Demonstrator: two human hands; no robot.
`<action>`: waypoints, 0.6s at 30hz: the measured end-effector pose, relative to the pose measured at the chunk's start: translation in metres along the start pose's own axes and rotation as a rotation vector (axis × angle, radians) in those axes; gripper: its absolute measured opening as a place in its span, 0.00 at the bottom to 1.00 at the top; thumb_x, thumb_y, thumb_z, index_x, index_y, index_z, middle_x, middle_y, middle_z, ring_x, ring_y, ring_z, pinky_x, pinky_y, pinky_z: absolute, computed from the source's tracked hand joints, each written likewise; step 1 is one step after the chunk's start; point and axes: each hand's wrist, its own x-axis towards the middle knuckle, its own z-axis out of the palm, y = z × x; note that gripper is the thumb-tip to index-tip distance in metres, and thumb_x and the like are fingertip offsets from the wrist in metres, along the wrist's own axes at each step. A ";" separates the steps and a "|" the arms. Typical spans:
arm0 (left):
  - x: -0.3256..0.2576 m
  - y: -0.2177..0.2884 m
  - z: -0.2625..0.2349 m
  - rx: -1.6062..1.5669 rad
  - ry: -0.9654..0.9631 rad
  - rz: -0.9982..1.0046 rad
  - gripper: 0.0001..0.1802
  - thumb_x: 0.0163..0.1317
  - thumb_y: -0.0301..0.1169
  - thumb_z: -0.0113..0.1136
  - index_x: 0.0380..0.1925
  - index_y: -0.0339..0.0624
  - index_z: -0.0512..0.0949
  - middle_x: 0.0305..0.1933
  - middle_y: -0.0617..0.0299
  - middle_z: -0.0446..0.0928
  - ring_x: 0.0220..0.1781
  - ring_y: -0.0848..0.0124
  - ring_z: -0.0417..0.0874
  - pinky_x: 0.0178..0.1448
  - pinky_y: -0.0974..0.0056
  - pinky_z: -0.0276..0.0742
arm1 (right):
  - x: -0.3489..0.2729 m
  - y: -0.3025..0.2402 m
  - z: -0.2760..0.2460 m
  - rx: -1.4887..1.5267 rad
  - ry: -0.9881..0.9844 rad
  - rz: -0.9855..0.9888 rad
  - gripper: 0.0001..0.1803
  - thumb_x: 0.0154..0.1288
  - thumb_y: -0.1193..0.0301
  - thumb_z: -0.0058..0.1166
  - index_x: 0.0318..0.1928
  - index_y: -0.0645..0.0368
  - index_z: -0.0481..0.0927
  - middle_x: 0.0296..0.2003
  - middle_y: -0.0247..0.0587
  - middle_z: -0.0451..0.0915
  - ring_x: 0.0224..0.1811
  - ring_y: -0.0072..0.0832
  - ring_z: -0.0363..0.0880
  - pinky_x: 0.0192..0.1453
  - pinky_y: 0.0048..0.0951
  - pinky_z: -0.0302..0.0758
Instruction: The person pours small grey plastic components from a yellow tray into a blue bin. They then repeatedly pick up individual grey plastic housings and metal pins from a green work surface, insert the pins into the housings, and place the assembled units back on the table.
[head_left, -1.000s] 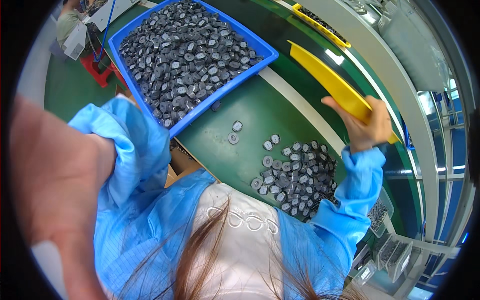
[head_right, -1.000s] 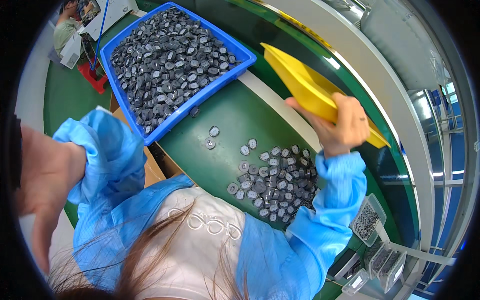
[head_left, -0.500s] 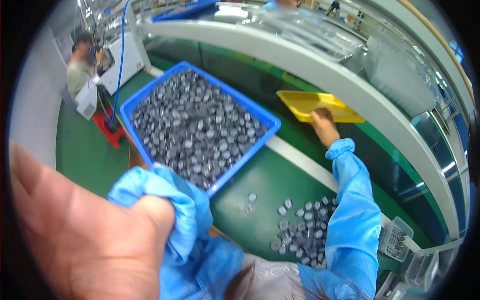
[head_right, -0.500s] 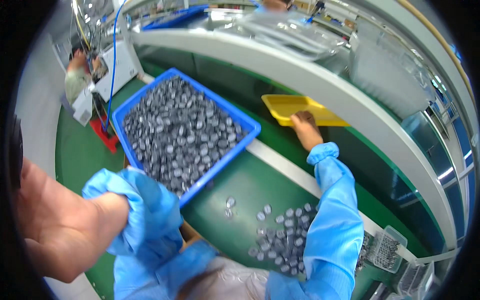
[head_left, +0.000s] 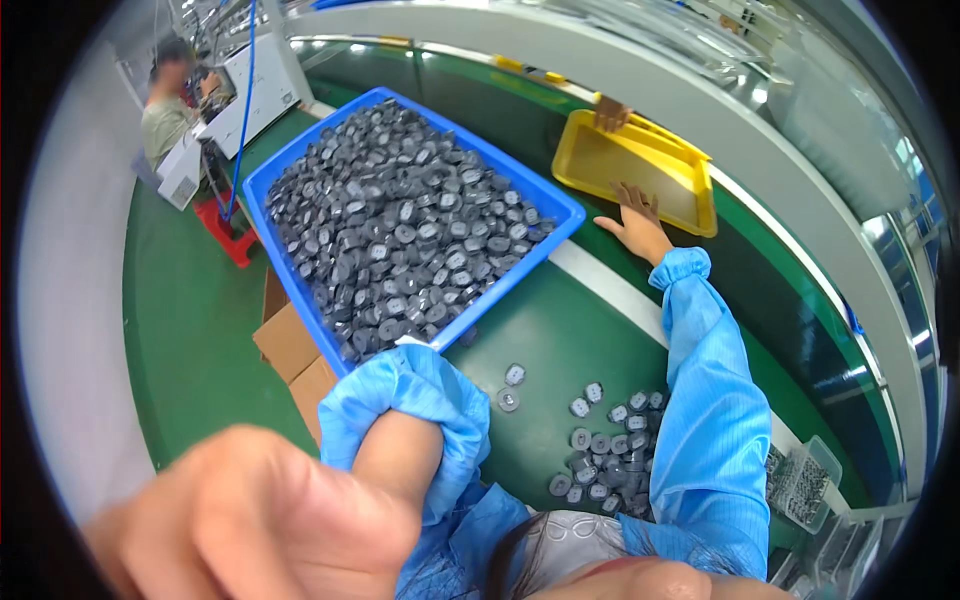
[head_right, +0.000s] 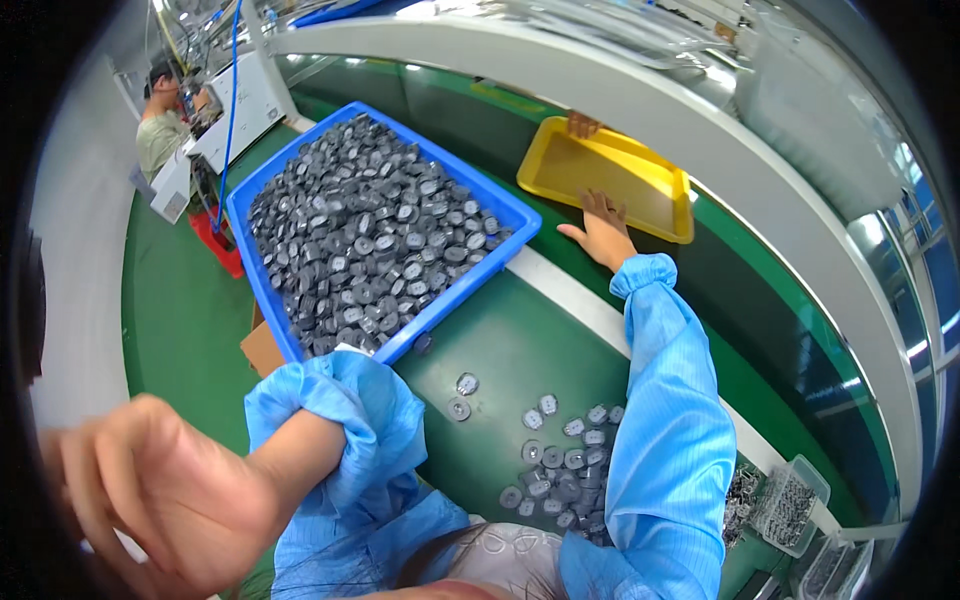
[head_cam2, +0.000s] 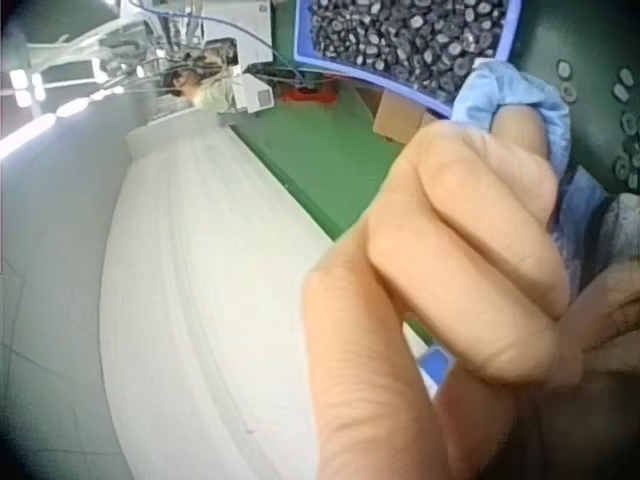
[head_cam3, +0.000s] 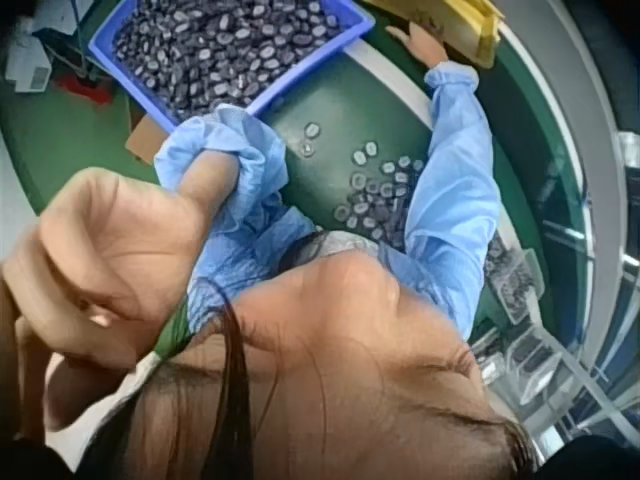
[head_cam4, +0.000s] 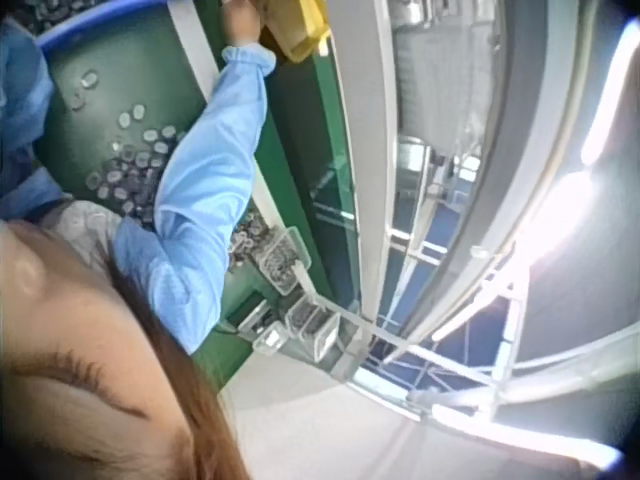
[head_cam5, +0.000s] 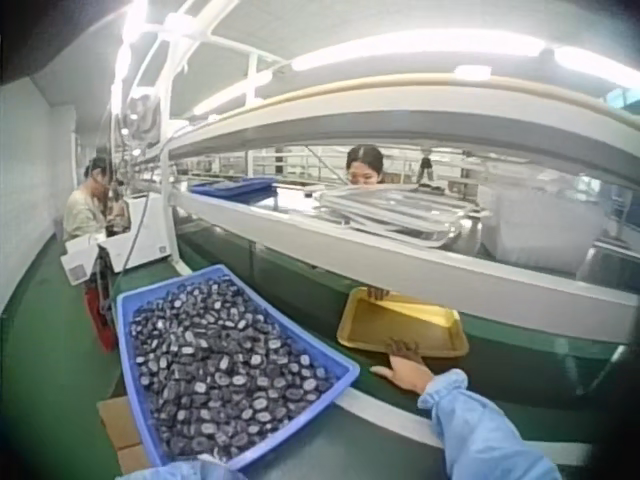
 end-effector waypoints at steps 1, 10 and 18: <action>0.000 0.001 0.004 -0.011 -0.007 0.011 0.37 0.62 0.41 0.57 0.74 0.46 0.69 0.77 0.51 0.67 0.74 0.56 0.71 0.72 0.49 0.68 | -0.006 0.001 -0.014 0.063 -0.004 -0.002 0.45 0.74 0.43 0.52 0.77 0.63 0.60 0.77 0.63 0.57 0.82 0.54 0.50 0.83 0.56 0.48; 0.005 0.008 0.017 -0.125 -0.056 0.011 0.35 0.63 0.33 0.56 0.73 0.46 0.70 0.77 0.54 0.67 0.75 0.59 0.70 0.74 0.50 0.68 | -0.109 -0.112 -0.238 0.742 -0.430 -0.555 0.22 0.78 0.58 0.55 0.54 0.65 0.84 0.48 0.51 0.88 0.53 0.42 0.86 0.61 0.40 0.80; 0.026 0.009 0.035 -0.300 -0.126 -0.028 0.34 0.64 0.26 0.55 0.73 0.46 0.71 0.78 0.56 0.68 0.76 0.61 0.70 0.76 0.51 0.68 | -0.219 -0.167 -0.314 1.057 -0.215 -1.005 0.22 0.79 0.60 0.50 0.55 0.66 0.84 0.52 0.49 0.86 0.56 0.36 0.84 0.66 0.38 0.74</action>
